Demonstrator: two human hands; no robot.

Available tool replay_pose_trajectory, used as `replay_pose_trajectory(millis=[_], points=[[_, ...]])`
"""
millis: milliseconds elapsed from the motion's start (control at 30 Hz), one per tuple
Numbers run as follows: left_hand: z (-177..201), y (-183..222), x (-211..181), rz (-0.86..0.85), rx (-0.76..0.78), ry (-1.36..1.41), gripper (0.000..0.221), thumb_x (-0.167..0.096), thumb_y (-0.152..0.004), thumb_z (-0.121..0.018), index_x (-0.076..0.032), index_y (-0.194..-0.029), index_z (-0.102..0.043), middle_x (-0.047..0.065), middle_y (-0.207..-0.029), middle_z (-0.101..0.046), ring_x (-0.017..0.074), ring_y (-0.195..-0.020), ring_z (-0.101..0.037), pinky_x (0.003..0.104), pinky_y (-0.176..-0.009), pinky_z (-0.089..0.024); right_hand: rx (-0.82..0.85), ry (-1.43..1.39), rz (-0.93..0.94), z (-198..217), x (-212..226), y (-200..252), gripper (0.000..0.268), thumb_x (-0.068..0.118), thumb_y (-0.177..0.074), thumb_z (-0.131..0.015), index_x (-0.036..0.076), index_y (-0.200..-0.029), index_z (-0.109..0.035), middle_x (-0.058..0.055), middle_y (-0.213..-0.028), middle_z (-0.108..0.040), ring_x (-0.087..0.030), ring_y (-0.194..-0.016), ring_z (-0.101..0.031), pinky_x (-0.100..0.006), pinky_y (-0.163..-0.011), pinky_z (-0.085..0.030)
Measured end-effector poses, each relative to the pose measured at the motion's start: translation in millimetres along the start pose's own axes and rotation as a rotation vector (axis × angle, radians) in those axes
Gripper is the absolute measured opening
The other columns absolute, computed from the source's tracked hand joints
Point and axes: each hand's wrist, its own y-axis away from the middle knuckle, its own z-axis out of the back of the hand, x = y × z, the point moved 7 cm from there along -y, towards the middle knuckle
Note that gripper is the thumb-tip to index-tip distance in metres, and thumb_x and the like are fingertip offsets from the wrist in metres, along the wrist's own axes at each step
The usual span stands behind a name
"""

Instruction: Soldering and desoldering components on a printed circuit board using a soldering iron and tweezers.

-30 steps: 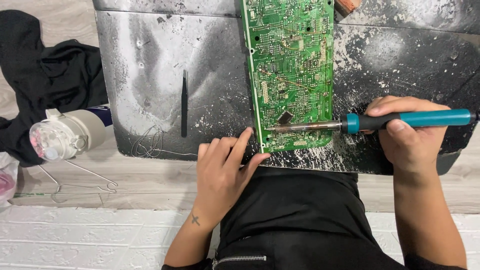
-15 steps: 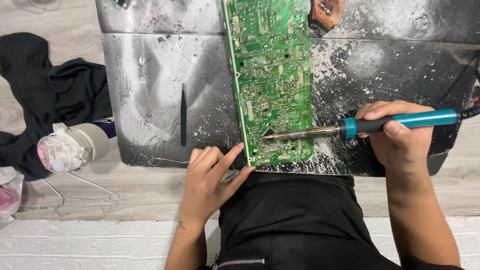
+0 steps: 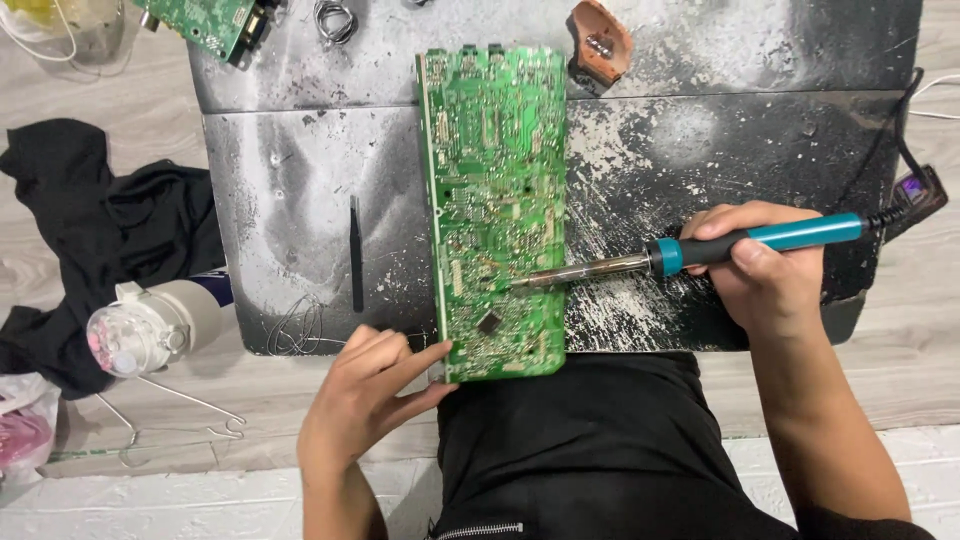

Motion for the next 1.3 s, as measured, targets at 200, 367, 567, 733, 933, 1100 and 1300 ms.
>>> replay_pose_trajectory(millis=[200,367,567,733,933,1100,1300], points=[[9,2,3,-0.030,0.056,0.149,0.037,-0.011,-0.064,-0.066,-0.007,-0.098,-0.050,-0.002,-0.060,-0.026,0.0106,-0.052,-0.030,0.022,-0.054,-0.022,-0.007,-0.014,0.023,2,4,-2,0.025,0.026,-0.068,-0.055,0.001,-0.074,-0.052,-0.012,-0.059,-0.050,-0.017,-0.050,-0.048,-0.020,-0.045,-0.040],[9,-4,8,-0.082,0.100,0.165,0.041,-0.008,-0.064,-0.067,-0.008,-0.101,-0.048,-0.003,-0.059,-0.026,0.0099,-0.052,-0.029,0.022,-0.054,-0.022,-0.010,-0.025,0.025,3,4,-3,0.025,0.025,-0.068,-0.054,0.001,-0.074,-0.052,-0.013,-0.058,-0.049,-0.017,-0.048,-0.047,-0.020,-0.045,-0.039],[10,-15,10,-0.104,0.091,0.127,0.047,-0.007,-0.064,-0.069,-0.012,-0.105,-0.046,-0.004,-0.060,-0.028,0.0090,-0.053,-0.031,0.021,-0.055,-0.024,-0.003,-0.032,0.028,2,4,-3,0.024,0.024,-0.068,-0.054,0.002,-0.075,-0.052,-0.013,-0.056,-0.048,-0.017,-0.049,-0.046,-0.020,-0.046,-0.038],[6,-22,11,-0.124,0.111,0.070,0.041,-0.009,-0.066,-0.066,-0.013,-0.102,-0.048,-0.003,-0.060,-0.031,0.0089,-0.052,-0.031,0.021,-0.055,-0.022,0.005,-0.030,0.022,2,4,-3,0.024,0.025,-0.069,-0.053,0.001,-0.076,-0.052,-0.012,-0.057,-0.049,-0.017,-0.049,-0.046,-0.021,-0.047,-0.038],[5,-31,8,-0.145,0.068,0.000,0.035,-0.014,-0.070,-0.062,-0.010,-0.102,-0.048,-0.001,-0.062,-0.034,0.0098,-0.054,-0.035,0.022,-0.054,-0.024,-0.014,-0.022,0.029,3,4,-3,0.024,0.024,-0.069,-0.052,0.001,-0.075,-0.051,-0.012,-0.057,-0.049,-0.017,-0.049,-0.047,-0.022,-0.049,-0.039],[3,-38,4,-0.126,-0.041,-0.089,0.027,-0.015,-0.075,-0.055,-0.006,-0.100,-0.049,0.002,-0.062,-0.039,0.0131,-0.058,-0.039,0.026,-0.053,-0.024,-0.109,-0.049,0.043,10,3,-2,0.020,0.020,-0.067,-0.053,0.001,-0.076,-0.052,-0.010,-0.062,-0.051,-0.016,-0.049,-0.046,-0.022,-0.049,-0.039],[5,-49,-15,-0.060,-0.142,-0.215,0.022,-0.011,-0.076,-0.055,-0.002,-0.095,-0.050,0.005,-0.064,-0.043,0.0152,-0.056,-0.039,0.027,-0.051,-0.025,-0.210,-0.021,0.008,16,-3,4,0.020,0.019,-0.067,-0.052,0.001,-0.075,-0.051,-0.011,-0.064,-0.048,-0.018,-0.053,-0.046,-0.023,-0.051,-0.039]])
